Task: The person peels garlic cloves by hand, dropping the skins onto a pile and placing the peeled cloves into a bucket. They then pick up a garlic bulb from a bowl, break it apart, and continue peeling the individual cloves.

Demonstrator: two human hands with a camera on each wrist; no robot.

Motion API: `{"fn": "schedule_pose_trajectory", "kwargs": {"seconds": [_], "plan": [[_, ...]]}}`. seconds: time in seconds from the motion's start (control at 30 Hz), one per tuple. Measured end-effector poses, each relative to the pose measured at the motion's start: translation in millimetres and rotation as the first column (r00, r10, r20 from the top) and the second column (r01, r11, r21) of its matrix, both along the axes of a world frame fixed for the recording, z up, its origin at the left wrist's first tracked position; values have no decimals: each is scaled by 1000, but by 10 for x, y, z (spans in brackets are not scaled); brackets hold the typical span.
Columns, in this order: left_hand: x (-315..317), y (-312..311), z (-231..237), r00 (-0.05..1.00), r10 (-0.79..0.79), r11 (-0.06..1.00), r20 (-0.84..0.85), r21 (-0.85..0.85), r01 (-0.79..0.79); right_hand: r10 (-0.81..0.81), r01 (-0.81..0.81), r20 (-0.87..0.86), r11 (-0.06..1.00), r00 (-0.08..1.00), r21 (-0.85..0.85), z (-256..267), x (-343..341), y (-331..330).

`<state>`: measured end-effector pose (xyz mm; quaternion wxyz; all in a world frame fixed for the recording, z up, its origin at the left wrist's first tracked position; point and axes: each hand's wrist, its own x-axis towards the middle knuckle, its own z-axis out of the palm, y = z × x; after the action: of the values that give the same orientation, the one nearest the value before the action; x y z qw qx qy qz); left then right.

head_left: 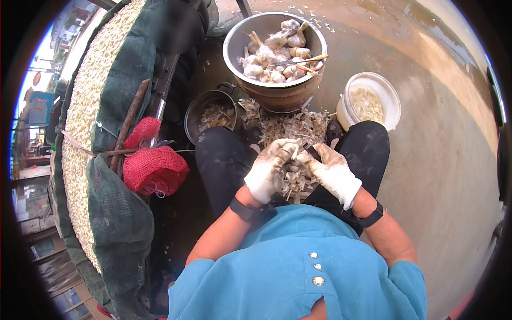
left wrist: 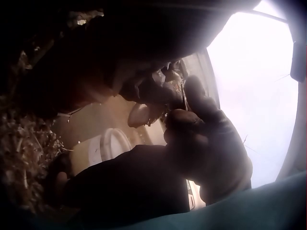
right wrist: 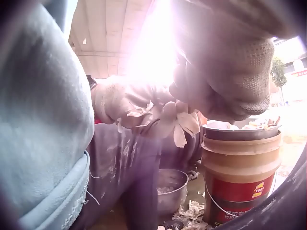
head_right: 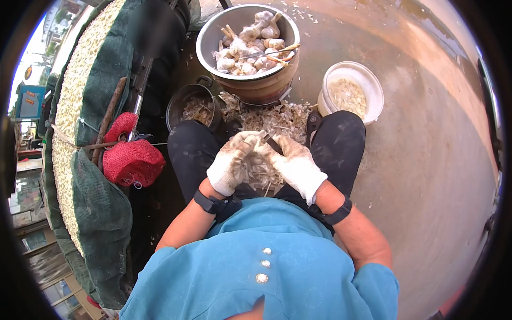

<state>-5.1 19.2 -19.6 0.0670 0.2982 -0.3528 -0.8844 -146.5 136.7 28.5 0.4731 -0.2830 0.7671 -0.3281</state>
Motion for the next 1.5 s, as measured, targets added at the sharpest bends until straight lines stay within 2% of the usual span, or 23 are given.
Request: {"fn": "schedule_pose_trajectory", "kwargs": {"seconds": [0.13, 0.2, 0.23, 0.3, 0.33, 0.4, 0.43, 0.5, 0.63, 0.7, 0.73, 0.8, 0.93, 1.0, 1.13, 1.2, 1.23, 1.3, 1.33, 1.43, 1.5], "plan": [[65, -15, 6, 992, 40, 996, -123, 78, -31, 64, -64, -30, 998, 997, 11, -142, -22, 92], [98, -13, -12, 985, 10, 1000, -173, 1, -10, 28, 15, 277, 988, 961, -152, -250, -15, 185], [109, -17, -45, 985, 8, 1000, -172, 1, -8, 26, 17, 277, 988, 960, -151, -239, -12, 195], [132, -28, -117, 963, -10, 999, -269, 39, 22, 33, 39, 418, 986, 908, -162, -212, -5, 215], [140, -39, -85, 963, -10, 999, -269, 40, 22, 33, 39, 419, 986, 908, -162, -227, 5, 224], [157, -56, 3, 991, -100, 993, -94, 50, 105, 104, -22, 337, 971, 936, -238, -270, 33, 242], [164, -47, -8, 991, -100, 993, -93, 51, 105, 103, -21, 338, 971, 935, -237, -259, 35, 241], [170, -34, -40, 991, -82, 996, -108, 20, 85, 97, -62, 283, 990, 954, -130, -222, 28, 223], [190, -50, -43, 990, -108, 993, -89, -58, 103, 147, -103, 218, 974, 965, -202, -230, 33, 239], [213, -71, 13, 972, -189, 978, -138, -114, 174, 258, -235, 92, 949, 962, -209, -241, 2, 233], [219, -84, 41, 972, -189, 978, -139, -114, 174, 258, -235, 91, 949, 962, -209, -220, 5, 224], [216, -99, 99, 961, -236, 972, -143, -57, 230, 217, -169, 303, 970, 928, -175, -156, 28, 203], [197, -47, 153, 966, -203, 979, -161, -14, 203, 135, -76, 403, 984, 905, -158, -181, 84, 220], [207, -50, 107, 972, -168, 982, -165, 61, 180, 89, 31, 485, 972, 870, -234, -168, 110, 212], [149, -34, 181, 985, -167, 984, -52, 61, 170, 62, 22, 453, 984, 889, -177, -278, 38, 221], [140, -8, 273, 988, -148, 989, 39, 1, 148, 91, -74, 321, 995, 943, -63, -192, 22, 175], [160, -18, 225, 988, -146, 989, 40, 0, 146, 93, -77, 321, 995, 942, -64, -219, 28, 175], [204, -40, 72, 981, -136, 985, -136, -122, 120, 67, -25, 421, 994, 904, -105, -302, 51, 200], [199, -38, 58, 981, -136, 985, -136, -122, 120, 67, -25, 421, 994, 905, -105, -316, 66, 212], [170, -45, 52, 997, -47, 998, -54, -46, 44, 154, -118, 354, 986, 923, -119, -260, 97, 215], [157, -47, 81, 997, -71, 995, -31, -73, 68, 348, -359, 219, 933, 912, 14, -55, 133, 162]]}}
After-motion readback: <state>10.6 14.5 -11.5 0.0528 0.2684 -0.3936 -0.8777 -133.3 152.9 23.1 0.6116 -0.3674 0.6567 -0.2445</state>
